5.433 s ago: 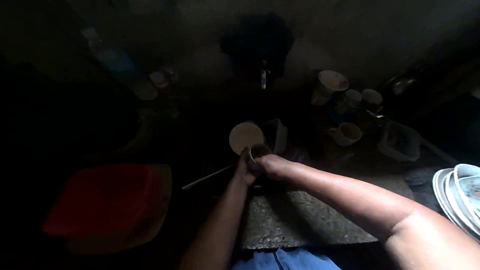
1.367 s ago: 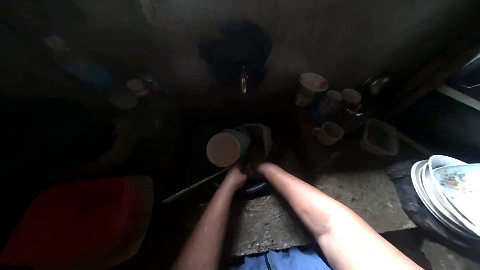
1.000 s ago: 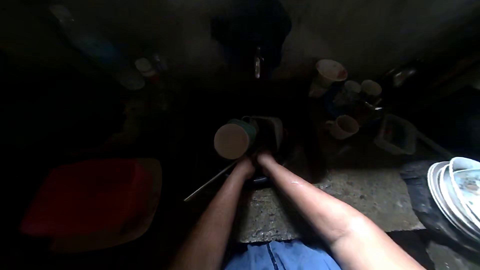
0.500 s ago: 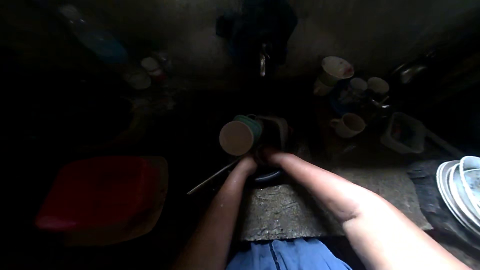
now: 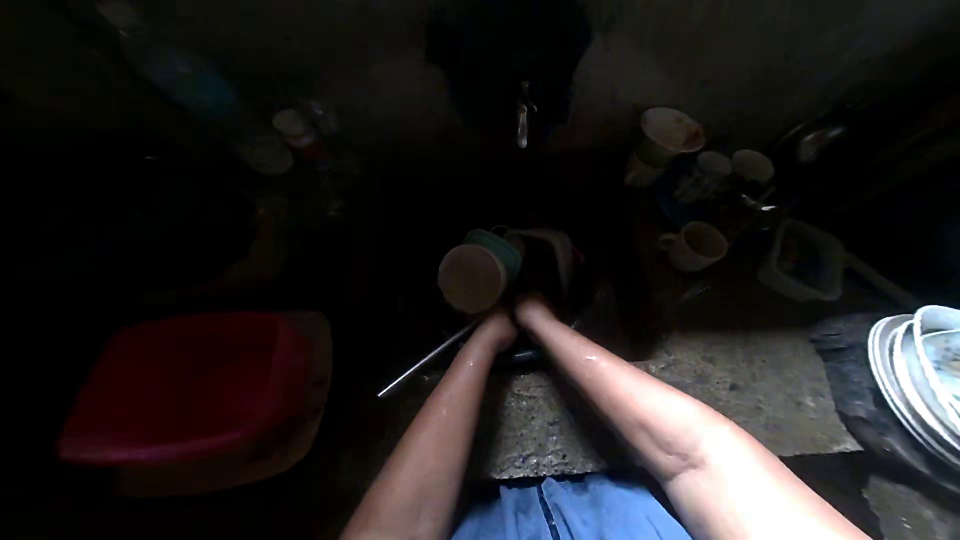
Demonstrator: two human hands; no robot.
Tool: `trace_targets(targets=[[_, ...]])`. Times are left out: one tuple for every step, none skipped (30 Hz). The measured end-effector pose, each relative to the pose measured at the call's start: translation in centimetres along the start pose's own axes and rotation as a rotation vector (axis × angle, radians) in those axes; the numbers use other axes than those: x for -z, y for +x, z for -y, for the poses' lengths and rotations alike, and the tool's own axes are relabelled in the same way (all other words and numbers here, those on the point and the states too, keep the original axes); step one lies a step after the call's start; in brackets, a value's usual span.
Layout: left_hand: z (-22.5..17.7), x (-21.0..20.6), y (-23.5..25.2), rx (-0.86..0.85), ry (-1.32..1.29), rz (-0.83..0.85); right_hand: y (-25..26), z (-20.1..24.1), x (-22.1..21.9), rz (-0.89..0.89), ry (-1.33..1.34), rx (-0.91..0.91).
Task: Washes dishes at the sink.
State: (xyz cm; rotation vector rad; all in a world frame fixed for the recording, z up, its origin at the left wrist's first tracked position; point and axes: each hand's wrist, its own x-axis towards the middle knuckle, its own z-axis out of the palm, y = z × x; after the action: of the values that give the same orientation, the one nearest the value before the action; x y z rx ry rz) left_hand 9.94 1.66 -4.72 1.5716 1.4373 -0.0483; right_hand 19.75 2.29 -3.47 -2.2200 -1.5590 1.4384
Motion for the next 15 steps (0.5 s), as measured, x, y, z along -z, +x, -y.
trace_targets(targets=[[0.3,-0.1,0.3,-0.014,-0.023,-0.012,-0.7,-0.2,0.0,0.023,-0.073,0.073],[0.6,0.0,0.4,-0.008,-0.037,-0.018,-1.1,-0.6,0.2,0.059,-0.153,0.140],[0.6,0.1,0.5,0.001,-0.041,-0.020,-1.2,-1.1,0.7,0.116,-0.251,0.191],[0.5,0.2,0.5,0.005,-0.048,-0.024,-1.3,-1.5,1.4,0.177,-0.364,0.234],[0.3,0.3,0.4,0.007,-0.046,-0.031,-1.4,-1.9,2.0,0.217,-0.480,0.275],[0.2,0.3,0.4,-0.002,-0.042,-0.041,-1.6,-1.9,2.5,0.238,-0.575,0.298],[0.4,0.2,0.6,-0.035,-0.051,-0.060,-2.1,-1.6,3.0,0.229,-0.614,0.303],[0.8,-0.1,0.8,-0.083,-0.065,-0.084,-2.1,-1.6,3.0,0.190,-0.603,0.311],[0.9,-0.2,0.9,-0.103,-0.059,-0.101,-1.6,-1.7,2.7,0.138,-0.565,0.305],[0.8,-0.3,0.9,-0.092,-0.028,-0.108,-1.2,-1.9,2.2,0.088,-0.512,0.289],[0.5,-0.3,0.9,-0.074,0.001,-0.101,-0.8,-1.9,1.4,0.054,-0.469,0.280],[0.2,-0.3,0.8,-0.052,0.021,-0.089,-0.7,-1.8,0.8,0.042,-0.451,0.265],[-0.2,-0.1,0.6,-0.022,0.046,-0.064,-0.9,-1.3,0.3,0.035,-0.454,0.231],[-0.4,0.2,0.3,0.000,0.049,-0.030,-1.4,-0.7,0.0,0.061,-0.455,0.190],[-0.4,0.5,0.0,-0.001,0.031,-0.010,-1.9,-0.3,0.0,0.086,-0.469,0.168]])
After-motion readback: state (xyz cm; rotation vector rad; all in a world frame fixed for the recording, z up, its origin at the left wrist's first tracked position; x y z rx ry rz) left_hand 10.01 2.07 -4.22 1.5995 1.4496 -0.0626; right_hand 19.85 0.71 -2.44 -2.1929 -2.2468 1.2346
